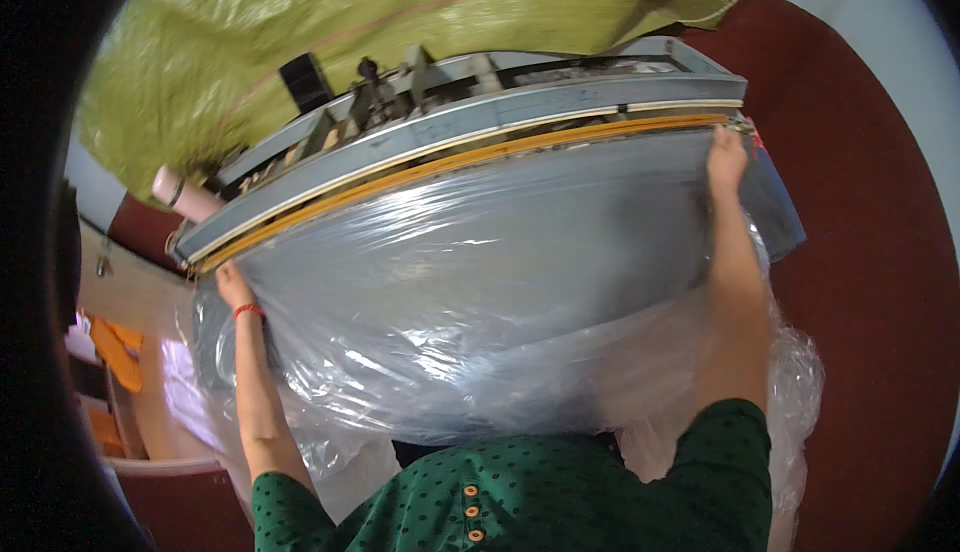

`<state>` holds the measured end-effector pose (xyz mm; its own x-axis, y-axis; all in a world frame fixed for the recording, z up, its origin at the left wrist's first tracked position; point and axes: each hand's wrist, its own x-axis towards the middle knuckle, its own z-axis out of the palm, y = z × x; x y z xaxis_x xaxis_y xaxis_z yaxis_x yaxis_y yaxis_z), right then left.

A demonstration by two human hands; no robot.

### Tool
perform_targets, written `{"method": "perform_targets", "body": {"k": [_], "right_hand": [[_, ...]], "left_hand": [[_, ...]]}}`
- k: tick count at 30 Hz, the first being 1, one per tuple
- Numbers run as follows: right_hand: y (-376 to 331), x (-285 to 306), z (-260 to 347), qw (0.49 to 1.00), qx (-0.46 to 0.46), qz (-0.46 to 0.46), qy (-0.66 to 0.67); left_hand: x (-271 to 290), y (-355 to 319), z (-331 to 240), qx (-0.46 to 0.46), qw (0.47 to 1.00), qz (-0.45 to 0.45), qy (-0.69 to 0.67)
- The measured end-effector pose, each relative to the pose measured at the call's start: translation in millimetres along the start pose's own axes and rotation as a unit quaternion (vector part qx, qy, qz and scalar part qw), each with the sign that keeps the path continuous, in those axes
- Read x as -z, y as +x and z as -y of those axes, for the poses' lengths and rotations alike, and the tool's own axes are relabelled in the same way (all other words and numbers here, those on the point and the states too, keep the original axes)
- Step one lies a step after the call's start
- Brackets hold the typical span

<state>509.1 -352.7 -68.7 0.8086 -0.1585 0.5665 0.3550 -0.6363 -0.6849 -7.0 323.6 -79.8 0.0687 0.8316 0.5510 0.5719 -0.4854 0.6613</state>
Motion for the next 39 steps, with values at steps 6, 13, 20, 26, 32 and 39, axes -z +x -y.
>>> {"method": "perform_targets", "body": {"k": [6,13,20,26,32,39], "right_hand": [[16.4,-33.8,5.5,0.996,-0.019,-0.084,0.004],[20.7,-35.2,2.7,0.98,-0.114,-0.131,0.094],[25.2,-20.2,0.8,0.941,-0.186,-0.137,0.247],[-8.3,-30.3,111.9,0.978,0.109,-0.178,0.009],[-155.4,-51.0,333.2,0.885,0.415,0.104,0.186],[-213.8,-58.4,311.9,0.805,0.184,0.482,0.293]], "left_hand": [[-32.2,28.3,12.0,0.024,0.994,-0.013,-0.102],[-28.1,28.3,4.7,0.021,0.993,-0.017,-0.114],[-25.6,22.2,-21.2,0.175,0.956,-0.059,-0.229],[11.9,24.4,-8.8,0.104,0.943,0.085,-0.303],[132.5,-23.2,-103.3,0.044,0.878,0.15,-0.453],[179.6,-28.1,-11.5,0.064,0.951,0.063,-0.297]]}}
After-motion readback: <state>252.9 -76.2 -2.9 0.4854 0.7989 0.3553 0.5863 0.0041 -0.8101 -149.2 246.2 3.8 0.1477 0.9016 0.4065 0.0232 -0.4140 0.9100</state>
